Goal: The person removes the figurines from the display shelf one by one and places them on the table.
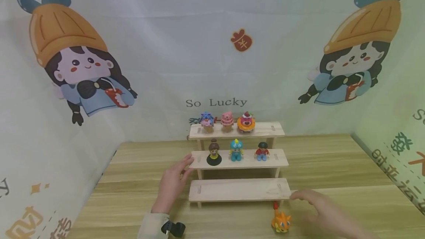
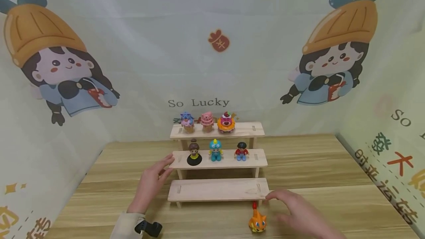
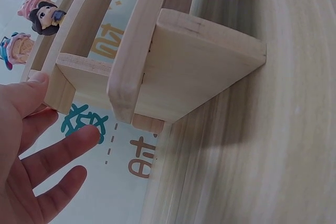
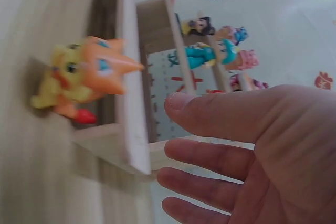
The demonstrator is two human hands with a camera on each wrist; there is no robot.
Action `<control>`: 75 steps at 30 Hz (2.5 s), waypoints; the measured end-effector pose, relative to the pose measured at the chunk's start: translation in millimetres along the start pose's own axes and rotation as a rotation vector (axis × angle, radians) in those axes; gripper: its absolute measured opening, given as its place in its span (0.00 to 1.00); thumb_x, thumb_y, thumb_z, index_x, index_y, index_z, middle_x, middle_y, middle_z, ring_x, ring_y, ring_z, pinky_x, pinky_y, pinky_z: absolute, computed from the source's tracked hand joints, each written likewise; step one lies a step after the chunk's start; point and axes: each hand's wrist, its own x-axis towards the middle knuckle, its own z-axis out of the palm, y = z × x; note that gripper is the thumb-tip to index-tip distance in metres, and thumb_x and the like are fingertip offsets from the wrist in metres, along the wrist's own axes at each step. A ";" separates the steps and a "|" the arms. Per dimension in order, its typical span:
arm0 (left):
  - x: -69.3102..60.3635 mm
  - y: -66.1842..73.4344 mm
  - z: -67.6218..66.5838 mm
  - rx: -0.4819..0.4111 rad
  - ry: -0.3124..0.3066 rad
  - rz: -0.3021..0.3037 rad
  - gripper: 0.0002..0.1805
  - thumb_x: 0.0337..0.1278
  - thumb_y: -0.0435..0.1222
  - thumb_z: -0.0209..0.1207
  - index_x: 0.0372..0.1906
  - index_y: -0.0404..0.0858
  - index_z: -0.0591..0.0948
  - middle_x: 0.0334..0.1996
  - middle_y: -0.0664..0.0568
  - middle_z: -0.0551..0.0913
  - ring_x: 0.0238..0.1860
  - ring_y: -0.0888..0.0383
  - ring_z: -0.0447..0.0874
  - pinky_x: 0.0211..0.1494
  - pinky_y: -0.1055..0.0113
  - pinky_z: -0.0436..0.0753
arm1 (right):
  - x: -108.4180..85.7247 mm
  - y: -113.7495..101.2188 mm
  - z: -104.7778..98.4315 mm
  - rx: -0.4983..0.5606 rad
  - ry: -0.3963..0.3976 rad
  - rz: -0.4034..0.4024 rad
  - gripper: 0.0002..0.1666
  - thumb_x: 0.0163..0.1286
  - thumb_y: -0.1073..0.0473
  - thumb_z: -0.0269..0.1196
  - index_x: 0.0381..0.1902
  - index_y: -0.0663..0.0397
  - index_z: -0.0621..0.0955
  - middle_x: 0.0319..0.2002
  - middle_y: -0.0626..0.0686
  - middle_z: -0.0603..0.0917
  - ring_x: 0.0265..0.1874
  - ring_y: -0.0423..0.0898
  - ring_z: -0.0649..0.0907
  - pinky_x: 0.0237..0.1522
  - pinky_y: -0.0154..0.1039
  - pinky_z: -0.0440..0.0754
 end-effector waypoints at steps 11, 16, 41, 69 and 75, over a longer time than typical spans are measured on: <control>-0.2 -0.5 -0.4 0.011 0.010 0.012 0.20 0.57 0.39 0.63 0.56 0.45 0.80 0.62 0.56 0.76 0.34 0.60 0.84 0.37 0.67 0.82 | 45.3 -22.7 -53.6 -0.068 0.076 -0.071 0.21 0.61 0.59 0.67 0.52 0.56 0.79 0.51 0.56 0.83 0.49 0.56 0.80 0.46 0.48 0.81; -0.2 -0.9 0.1 0.019 0.024 0.031 0.20 0.58 0.40 0.63 0.56 0.44 0.80 0.61 0.57 0.77 0.34 0.60 0.85 0.36 0.66 0.82 | 58.6 -34.9 -63.4 -0.104 0.124 -0.102 0.20 0.60 0.62 0.67 0.51 0.57 0.79 0.50 0.56 0.83 0.47 0.55 0.81 0.46 0.50 0.80; -0.8 0.7 -0.1 0.023 0.052 0.042 0.20 0.56 0.37 0.64 0.56 0.44 0.80 0.61 0.56 0.77 0.32 0.60 0.85 0.36 0.67 0.83 | 139.7 -43.4 -87.2 0.041 0.282 0.020 0.24 0.68 0.61 0.61 0.60 0.63 0.73 0.56 0.65 0.79 0.56 0.62 0.77 0.58 0.57 0.74; -4.4 3.7 1.2 0.001 0.047 0.009 0.20 0.59 0.39 0.61 0.57 0.44 0.79 0.62 0.55 0.76 0.34 0.58 0.86 0.36 0.67 0.83 | 207.6 -39.9 -66.4 0.248 0.315 0.111 0.26 0.73 0.54 0.55 0.66 0.56 0.69 0.63 0.62 0.74 0.61 0.60 0.74 0.61 0.54 0.72; -2.9 6.4 -0.3 0.007 0.042 0.007 0.20 0.59 0.40 0.61 0.57 0.44 0.79 0.62 0.58 0.75 0.34 0.59 0.86 0.38 0.67 0.83 | 209.4 -40.7 -66.3 0.286 0.324 0.143 0.23 0.75 0.54 0.52 0.63 0.59 0.72 0.62 0.63 0.75 0.61 0.59 0.75 0.60 0.52 0.74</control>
